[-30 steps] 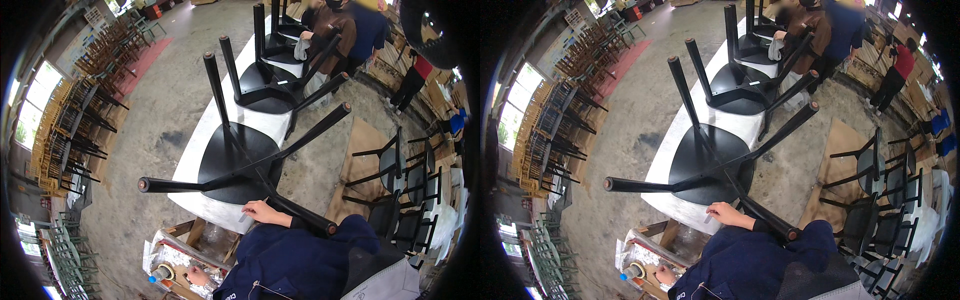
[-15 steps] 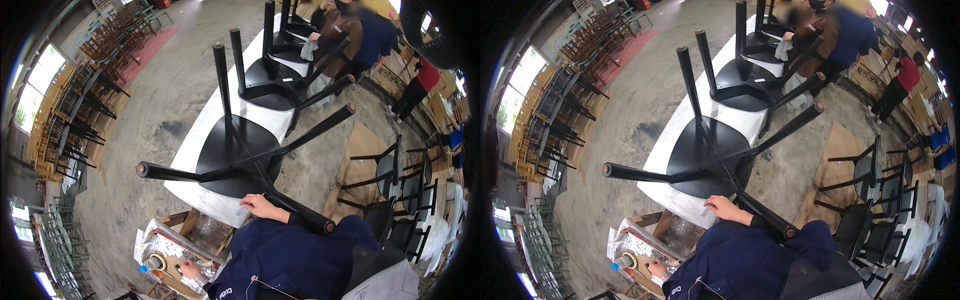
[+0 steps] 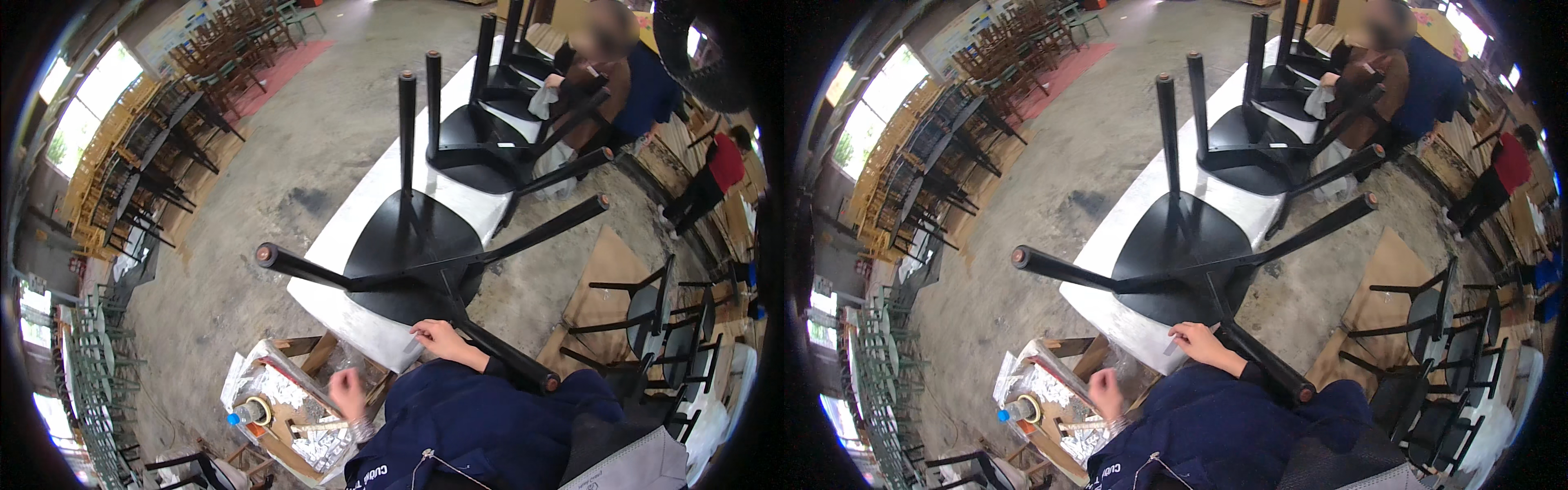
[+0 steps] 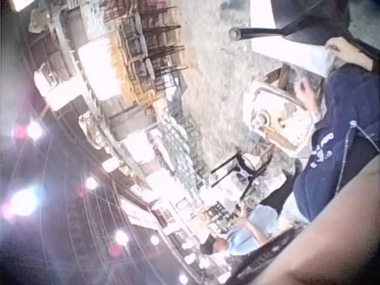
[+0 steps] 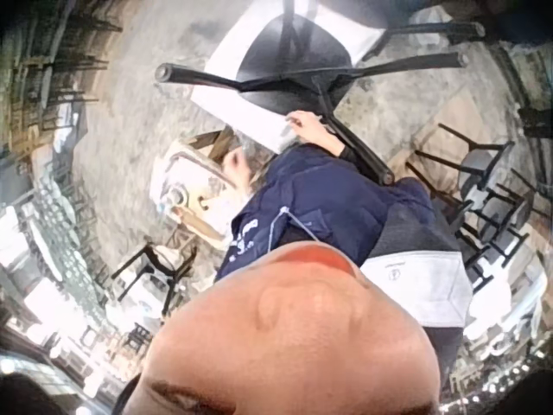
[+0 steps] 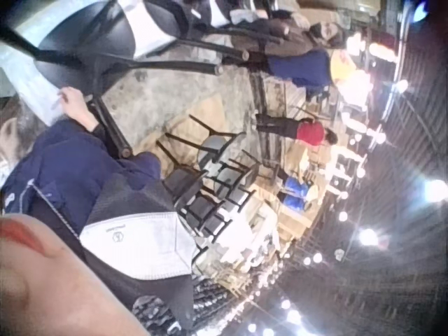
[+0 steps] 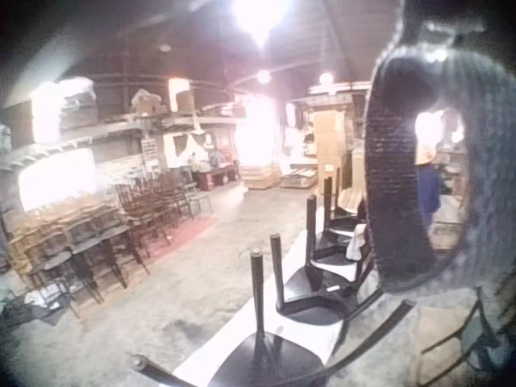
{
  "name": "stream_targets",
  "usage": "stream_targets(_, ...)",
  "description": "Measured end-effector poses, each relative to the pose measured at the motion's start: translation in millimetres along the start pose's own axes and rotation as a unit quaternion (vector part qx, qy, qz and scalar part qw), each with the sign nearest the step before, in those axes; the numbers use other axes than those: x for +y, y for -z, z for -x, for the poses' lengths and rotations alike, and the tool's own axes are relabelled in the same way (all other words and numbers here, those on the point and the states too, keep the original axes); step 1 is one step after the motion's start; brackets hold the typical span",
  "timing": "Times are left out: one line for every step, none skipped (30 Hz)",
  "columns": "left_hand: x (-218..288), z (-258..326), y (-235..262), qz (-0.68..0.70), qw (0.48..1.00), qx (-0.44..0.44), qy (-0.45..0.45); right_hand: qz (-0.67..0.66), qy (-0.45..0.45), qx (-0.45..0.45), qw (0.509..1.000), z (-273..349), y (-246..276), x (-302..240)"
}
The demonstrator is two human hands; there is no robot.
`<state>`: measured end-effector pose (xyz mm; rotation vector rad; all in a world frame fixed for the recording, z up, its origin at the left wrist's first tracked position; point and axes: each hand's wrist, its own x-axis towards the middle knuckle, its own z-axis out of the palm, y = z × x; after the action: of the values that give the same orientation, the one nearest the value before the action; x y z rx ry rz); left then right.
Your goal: The person applies small white labels to the underside of black chairs using a hammer to secure them. The person repeatedly picks up chairs, places them upside down, hammers the labels, and sets the chairs upright.
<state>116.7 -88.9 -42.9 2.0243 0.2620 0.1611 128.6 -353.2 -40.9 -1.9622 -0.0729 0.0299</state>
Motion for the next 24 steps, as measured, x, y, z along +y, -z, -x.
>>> stream_targets(0.1, 3.1, -18.1, 0.026, 0.999, -0.038, -0.001, -0.003, 0.006, 0.012, 1.0, -0.6, -1.3, 1.4)
stream_targets(0.6, 4.2, -37.4, 0.052, 0.995, -0.08, -0.004, -0.011, -0.012, 0.012, 1.0, -1.1, 0.1, 0.5)
stream_targets(5.0, 5.3, -57.0, 0.053, 0.991, -0.105, -0.062, -0.019, -0.032, 0.014, 0.999, 1.4, 2.1, -1.5)
stream_targets(11.0, 3.8, -70.3, 0.053, 0.983, -0.126, -0.12, -0.028, -0.05, 0.014, 0.998, 0.6, 1.7, -3.5)
stream_targets(16.9, 2.0, -81.5, 0.075, 0.974, -0.173, -0.122, -0.045, -0.044, 0.03, 0.998, -0.8, 2.7, -1.3)
stream_targets(22.7, 0.0, -90.5, 0.096, 0.963, -0.22, -0.124, -0.051, -0.05, 0.025, 0.997, -1.0, 2.5, -1.0)
stream_targets(25.9, -1.3, -95.7, 0.117, 0.948, -0.267, -0.127, -0.057, -0.055, 0.02, 0.997, -1.6, 0.7, -2.2)
stream_targets(24.7, -3.0, -102.8, 0.115, 0.941, -0.298, -0.114, -0.058, -0.065, 0.023, 0.996, -0.1, 4.0, -0.8)
stream_targets(20.5, -6.4, -107.3, 0.111, 0.932, -0.331, -0.102, -0.045, -0.035, 0.047, 0.997, 2.1, 4.3, 3.0)
stream_targets(16.1, -9.3, -112.9, 0.107, 0.921, -0.363, -0.091, -0.03, -0.026, 0.055, 0.998, 3.8, 7.8, 6.3)
stream_targets(12.5, -12.3, -113.4, 0.09, 0.927, -0.357, -0.071, -0.013, -0.028, 0.069, 0.997, 2.8, 5.4, 4.4)
stream_targets(9.9, -13.4, -118.8, 0.119, 0.923, -0.364, -0.034, 0.004, -0.03, 0.082, 0.996, 2.3, 5.3, 2.4)
stream_targets(7.3, -14.1, -124.0, 0.147, 0.917, -0.37, 0.003, 0.041, -0.002, 0.11, 0.993, 2.8, 10.1, 1.1)
stream_targets(8.0, -12.9, -127.2, 0.174, 0.91, -0.373, 0.043, 0.077, 0.025, 0.134, 0.988, 3.8, 17.9, -7.5)
stream_targets(8.7, -12.7, -131.3, 0.201, 0.904, -0.37, 0.072, 0.113, 0.053, 0.156, 0.98, 4.4, 23.1, -12.5)
stream_targets(8.2, -12.1, -130.5, 0.238, 0.891, -0.367, 0.125, 0.074, 0.038, 0.125, 0.989, 4.5, 24.7, -12.9)
stream_targets(7.0, -12.7, -127.7, 0.275, 0.873, -0.361, 0.178, 0.035, 0.023, 0.092, 0.995, 4.1, 25.6, -13.3)
stream_targets(5.9, -14.4, -124.9, 0.311, 0.852, -0.353, 0.229, -0.004, 0.008, 0.058, 0.998, 3.4, 25.8, -13.3)
stream_targets(1.0, -14.2, -126.6, 0.325, 0.833, -0.372, 0.248, -0.011, 0.02, 0.052, 0.998, 4.4, 26.8, -7.6)
stream_targets(0.7, -13.8, -126.0, 0.338, 0.818, -0.38, 0.267, -0.019, 0.022, 0.039, 0.999, 4.5, 25.6, -5.3)
stream_targets(2.3, -12.6, -125.3, 0.35, 0.803, -0.388, 0.286, -0.028, 0.024, 0.027, 0.999, 4.5, 24.7, -3.8)
stream_targets(2.3, -12.1, -124.8, 0.362, 0.787, -0.396, 0.306, -0.037, 0.026, 0.014, 0.999, 4.5, 24.0, -2.2)
stream_targets(-3.4, -13.4, -126.0, 0.378, 0.771, -0.409, 0.308, -0.039, 0.029, 0.022, 0.999, 3.5, 24.2, -0.8)
stream_targets(-1.1, -14.3, -127.0, 0.375, 0.772, -0.409, 0.308, -0.049, 0.026, 0.028, 0.998, 1.6, 24.8, 0.6)
